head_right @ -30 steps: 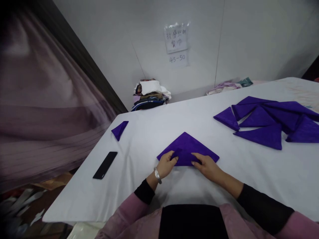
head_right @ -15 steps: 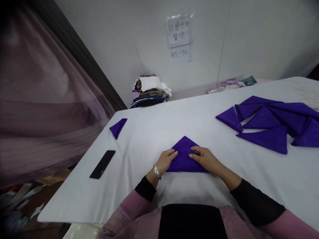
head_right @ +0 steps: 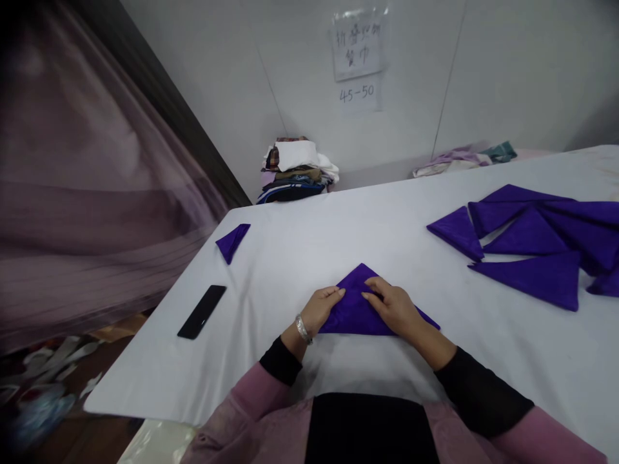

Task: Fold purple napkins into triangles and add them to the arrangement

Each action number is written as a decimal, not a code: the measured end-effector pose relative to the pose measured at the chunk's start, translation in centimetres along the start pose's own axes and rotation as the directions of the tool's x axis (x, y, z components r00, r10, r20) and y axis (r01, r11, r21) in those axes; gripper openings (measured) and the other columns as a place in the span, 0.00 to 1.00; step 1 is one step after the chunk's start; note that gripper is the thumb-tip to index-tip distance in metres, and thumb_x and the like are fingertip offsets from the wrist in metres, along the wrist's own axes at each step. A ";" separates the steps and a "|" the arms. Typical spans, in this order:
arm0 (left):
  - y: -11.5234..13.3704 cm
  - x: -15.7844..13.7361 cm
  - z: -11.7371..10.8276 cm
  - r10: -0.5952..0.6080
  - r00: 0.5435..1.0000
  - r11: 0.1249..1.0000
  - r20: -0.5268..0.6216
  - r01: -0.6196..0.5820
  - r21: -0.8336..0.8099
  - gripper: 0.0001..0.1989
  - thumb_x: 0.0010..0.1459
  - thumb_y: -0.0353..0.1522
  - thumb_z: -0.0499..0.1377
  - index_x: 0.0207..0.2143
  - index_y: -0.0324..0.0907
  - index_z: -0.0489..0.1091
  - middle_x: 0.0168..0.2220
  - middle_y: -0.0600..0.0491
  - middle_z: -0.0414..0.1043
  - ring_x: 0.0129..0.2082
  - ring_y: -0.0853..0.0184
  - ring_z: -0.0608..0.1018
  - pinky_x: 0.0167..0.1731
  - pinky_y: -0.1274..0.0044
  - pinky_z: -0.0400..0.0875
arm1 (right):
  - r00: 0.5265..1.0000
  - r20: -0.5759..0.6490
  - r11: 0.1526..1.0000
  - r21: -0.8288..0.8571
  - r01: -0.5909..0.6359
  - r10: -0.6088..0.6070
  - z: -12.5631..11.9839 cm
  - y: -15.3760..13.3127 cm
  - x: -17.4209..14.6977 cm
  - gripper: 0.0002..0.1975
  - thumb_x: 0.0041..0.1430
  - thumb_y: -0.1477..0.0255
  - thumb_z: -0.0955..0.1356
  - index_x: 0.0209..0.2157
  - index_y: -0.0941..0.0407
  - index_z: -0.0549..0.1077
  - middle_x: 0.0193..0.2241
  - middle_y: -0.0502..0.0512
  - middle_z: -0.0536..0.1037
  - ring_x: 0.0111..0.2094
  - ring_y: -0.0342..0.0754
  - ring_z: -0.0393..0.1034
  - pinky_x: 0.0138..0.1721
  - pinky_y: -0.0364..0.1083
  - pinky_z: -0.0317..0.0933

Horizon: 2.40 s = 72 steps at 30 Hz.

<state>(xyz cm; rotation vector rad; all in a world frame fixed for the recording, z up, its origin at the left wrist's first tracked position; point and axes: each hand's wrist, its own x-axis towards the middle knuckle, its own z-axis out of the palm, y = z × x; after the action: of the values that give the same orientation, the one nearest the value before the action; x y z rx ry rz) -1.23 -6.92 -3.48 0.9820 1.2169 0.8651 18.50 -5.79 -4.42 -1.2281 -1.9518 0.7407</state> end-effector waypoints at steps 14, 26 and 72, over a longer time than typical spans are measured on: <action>0.6 -0.6 -0.1 -0.081 0.997 0.997 -0.008 0.081 -0.008 0.18 0.43 0.46 0.62 0.22 0.39 0.65 0.18 0.60 0.60 0.19 0.75 0.62 0.21 0.79 0.56 | 0.958 -0.020 0.947 0.145 0.287 -0.288 -1.6 -1.8 -0.4 0.03 0.59 0.71 0.64 0.32 0.52 0.69 0.50 0.55 0.68 0.52 0.52 0.61 0.50 0.55 0.60; 0.7 -1.3 -0.1 -0.022 0.999 0.997 0.033 0.019 0.079 0.20 0.46 0.48 0.60 0.22 0.39 0.64 0.18 0.61 0.55 0.18 0.76 0.58 0.20 0.80 0.53 | 0.976 0.006 0.971 0.109 0.215 -0.217 -1.9 -1.9 -0.5 0.03 0.58 0.70 0.64 0.32 0.51 0.70 0.38 0.54 0.70 0.41 0.49 0.66 0.42 0.50 0.63; 2.1 -3.2 1.0 0.127 0.976 0.965 0.175 -0.162 0.205 0.12 0.49 0.40 0.61 0.26 0.39 0.71 0.22 0.58 0.64 0.23 0.73 0.64 0.26 0.79 0.59 | 0.991 0.071 0.941 0.329 0.085 -0.114 -1.2 -1.6 -0.7 0.03 0.55 0.69 0.66 0.30 0.53 0.67 0.45 0.55 0.71 0.46 0.51 0.66 0.47 0.55 0.61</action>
<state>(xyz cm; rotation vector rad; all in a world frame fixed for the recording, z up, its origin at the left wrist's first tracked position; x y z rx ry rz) -0.74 -9.31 -0.31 1.3076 1.1277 0.7596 18.85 -6.95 -2.65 -0.9037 -1.8540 1.0327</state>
